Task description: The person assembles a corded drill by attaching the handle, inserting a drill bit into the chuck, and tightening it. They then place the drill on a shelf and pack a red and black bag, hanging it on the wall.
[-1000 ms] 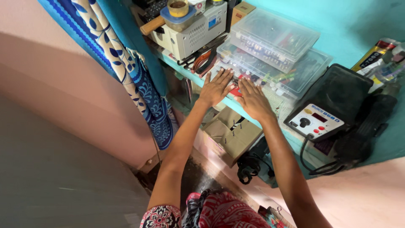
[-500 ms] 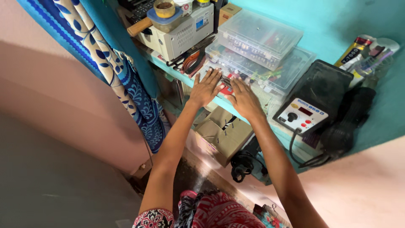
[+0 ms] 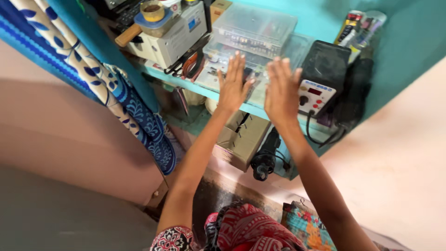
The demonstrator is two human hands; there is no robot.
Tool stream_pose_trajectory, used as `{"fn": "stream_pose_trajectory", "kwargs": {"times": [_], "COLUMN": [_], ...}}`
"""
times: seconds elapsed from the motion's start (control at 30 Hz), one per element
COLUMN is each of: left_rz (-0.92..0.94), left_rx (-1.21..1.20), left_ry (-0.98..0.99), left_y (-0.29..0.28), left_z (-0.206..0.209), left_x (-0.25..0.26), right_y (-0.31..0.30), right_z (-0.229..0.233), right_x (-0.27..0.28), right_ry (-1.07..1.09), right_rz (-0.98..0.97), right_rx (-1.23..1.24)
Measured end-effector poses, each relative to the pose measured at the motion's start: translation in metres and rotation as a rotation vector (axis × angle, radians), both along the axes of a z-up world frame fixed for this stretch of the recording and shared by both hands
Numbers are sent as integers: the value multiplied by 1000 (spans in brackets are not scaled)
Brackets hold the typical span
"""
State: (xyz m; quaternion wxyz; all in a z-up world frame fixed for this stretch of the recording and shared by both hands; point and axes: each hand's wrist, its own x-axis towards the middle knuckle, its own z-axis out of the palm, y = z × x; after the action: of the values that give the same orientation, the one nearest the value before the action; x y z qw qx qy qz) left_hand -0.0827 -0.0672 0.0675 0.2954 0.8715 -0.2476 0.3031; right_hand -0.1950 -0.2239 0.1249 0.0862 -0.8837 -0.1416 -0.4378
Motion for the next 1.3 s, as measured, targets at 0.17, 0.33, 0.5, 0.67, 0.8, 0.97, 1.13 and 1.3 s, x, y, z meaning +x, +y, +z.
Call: {"fn": "stream_pose_trajectory", "kwargs": {"times": [0.17, 0.33, 0.5, 0.67, 0.8, 0.97, 1.13, 1.3], "left_rz": [-248, -494, -511, -627, -678, -739, -770, -791], "left_rx": [-36, -138, -331, -405, -488, -491, -503, -496], "left_ry": [-114, -75, -136, -233, -198, -158, -118, -135], "left_y": [-50, -86, -103, -105, -98, -89, -84, -83], "left_z": [33, 37, 38, 50, 57, 61, 65, 67], "left_x": [-48, -78, -82, -80, -73, -69, -67, -63], "right_y": [-36, -62, -72, -87, -122, -138, -123, -126], "right_z": [23, 19, 25, 30, 48, 72, 71, 64], "right_x": [-43, -67, -67, -62, -26, 45, 28, -34], "right_ry": [-170, 10, 0, 61, 305, 555, 548, 547], "right_rz": [-222, -300, -267, -243, -268, -354, -189, -354], "right_rx": [32, -24, -3, 0, 70, 130, 3, 27]}}
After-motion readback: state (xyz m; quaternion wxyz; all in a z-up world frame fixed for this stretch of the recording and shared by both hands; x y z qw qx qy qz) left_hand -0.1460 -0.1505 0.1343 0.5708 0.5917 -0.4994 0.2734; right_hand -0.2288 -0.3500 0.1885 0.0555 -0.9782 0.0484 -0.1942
